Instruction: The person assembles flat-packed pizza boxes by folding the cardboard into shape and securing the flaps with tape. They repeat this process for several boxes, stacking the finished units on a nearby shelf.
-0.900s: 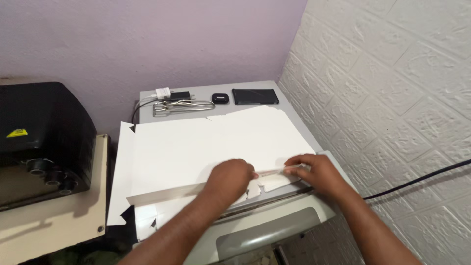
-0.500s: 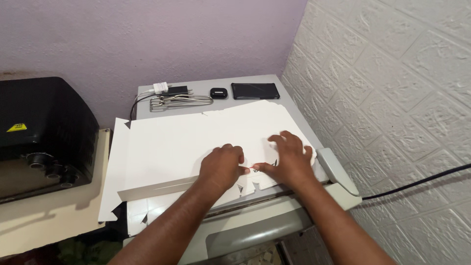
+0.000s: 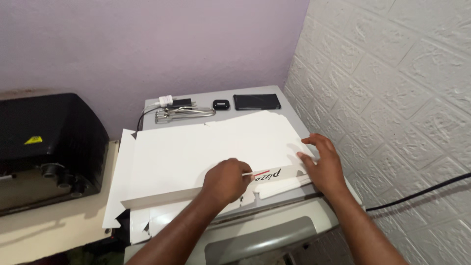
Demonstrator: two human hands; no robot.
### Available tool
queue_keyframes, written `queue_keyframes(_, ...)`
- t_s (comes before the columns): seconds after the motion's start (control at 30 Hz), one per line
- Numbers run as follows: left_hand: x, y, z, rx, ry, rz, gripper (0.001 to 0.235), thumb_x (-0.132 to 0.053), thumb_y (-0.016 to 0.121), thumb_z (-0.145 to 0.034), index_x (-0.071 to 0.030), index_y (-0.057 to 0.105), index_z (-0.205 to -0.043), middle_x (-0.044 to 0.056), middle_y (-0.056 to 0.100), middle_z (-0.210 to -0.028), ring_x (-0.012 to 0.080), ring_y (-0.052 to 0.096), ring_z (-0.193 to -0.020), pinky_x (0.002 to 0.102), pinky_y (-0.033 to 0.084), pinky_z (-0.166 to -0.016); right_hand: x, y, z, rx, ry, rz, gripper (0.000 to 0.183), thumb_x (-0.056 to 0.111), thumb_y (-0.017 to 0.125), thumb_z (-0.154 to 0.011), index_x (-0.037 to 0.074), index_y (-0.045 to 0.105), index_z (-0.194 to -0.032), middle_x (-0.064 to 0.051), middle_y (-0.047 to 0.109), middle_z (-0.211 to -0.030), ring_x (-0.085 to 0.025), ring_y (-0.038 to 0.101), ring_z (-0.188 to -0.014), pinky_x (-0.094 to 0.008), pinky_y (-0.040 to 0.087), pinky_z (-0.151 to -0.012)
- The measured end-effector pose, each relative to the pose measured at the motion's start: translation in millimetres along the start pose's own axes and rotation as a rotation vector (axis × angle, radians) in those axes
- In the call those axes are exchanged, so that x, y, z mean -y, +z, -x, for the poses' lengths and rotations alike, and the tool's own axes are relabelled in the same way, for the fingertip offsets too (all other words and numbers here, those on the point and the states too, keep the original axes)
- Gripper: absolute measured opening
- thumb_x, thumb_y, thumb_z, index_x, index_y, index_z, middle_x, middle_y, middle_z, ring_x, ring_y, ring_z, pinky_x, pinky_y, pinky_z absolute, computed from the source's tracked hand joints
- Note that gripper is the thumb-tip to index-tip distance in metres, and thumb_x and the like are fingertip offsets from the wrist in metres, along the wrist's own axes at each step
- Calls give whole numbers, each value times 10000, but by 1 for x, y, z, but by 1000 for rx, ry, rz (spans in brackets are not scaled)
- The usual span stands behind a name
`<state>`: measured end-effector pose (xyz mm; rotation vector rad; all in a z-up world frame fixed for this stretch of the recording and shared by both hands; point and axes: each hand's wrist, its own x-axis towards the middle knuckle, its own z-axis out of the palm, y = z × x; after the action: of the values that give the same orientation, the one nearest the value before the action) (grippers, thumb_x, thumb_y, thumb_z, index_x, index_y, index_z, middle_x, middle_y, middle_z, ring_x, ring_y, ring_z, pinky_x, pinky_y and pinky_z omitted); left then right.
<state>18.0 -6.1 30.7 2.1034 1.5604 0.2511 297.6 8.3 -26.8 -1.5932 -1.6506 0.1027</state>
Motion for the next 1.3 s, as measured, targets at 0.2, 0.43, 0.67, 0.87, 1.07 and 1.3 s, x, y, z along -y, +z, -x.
queue_keyframes(0.2,0,-22,0,110,14,171,373,-453,571,-990,-160,772,-1104,90,779,-1098,230,732,-1016,409,558,-939,27,-22,-30,146,756,-539,464,312,675,-1011,-13,681,-1343,-198,744,-1201,-289,691,-1029,-412,539,-838)
queue_keyframes(0.43,30,-41,-87,-125,317,-31,623,-414,704,-903,-103,526,-1413,154,531,-1474,318,489,-1357,470,387,-1100,24,-17,-52,574,548,-652,736,128,744,-827,-68,449,-1472,-198,794,-1122,-229,752,-1027,-361,577,-907)
queue_keyframes(0.67,45,-65,-161,51,132,27,495,-240,873,-756,-116,743,-1217,114,756,-1221,270,712,-1153,400,547,-990,34,-1,-65,459,499,-57,724,200,797,-832,95,515,-1490,-124,767,-1195,-234,727,-1096,-391,551,-995)
queue_keyframes(0.87,44,-28,-165,-184,162,-4,349,-136,825,-806,-137,764,-1150,116,738,-1122,303,699,-1072,428,539,-932,77,45,-69,249,-307,319,882,199,859,-679,143,520,-1491,-165,473,-1565,-365,418,-1418,-589,290,-1164)
queue_keyframes(1.07,42,4,-139,-442,510,-399,132,-20,673,-833,-21,762,-930,147,699,-1016,307,674,-1000,433,569,-823,98,52,-86,606,-130,470,797,287,847,-746,256,520,-1472,-35,464,-1548,-241,376,-1459,-585,203,-1199)
queue_keyframes(1.3,41,24,-114,-260,486,-434,130,-67,663,-874,3,747,-943,159,693,-1028,306,659,-1008,408,596,-778,97,50,-73,767,-4,580,606,490,631,-946,300,532,-1512,-56,617,-1491,-260,674,-1253,-464,544,-1108)
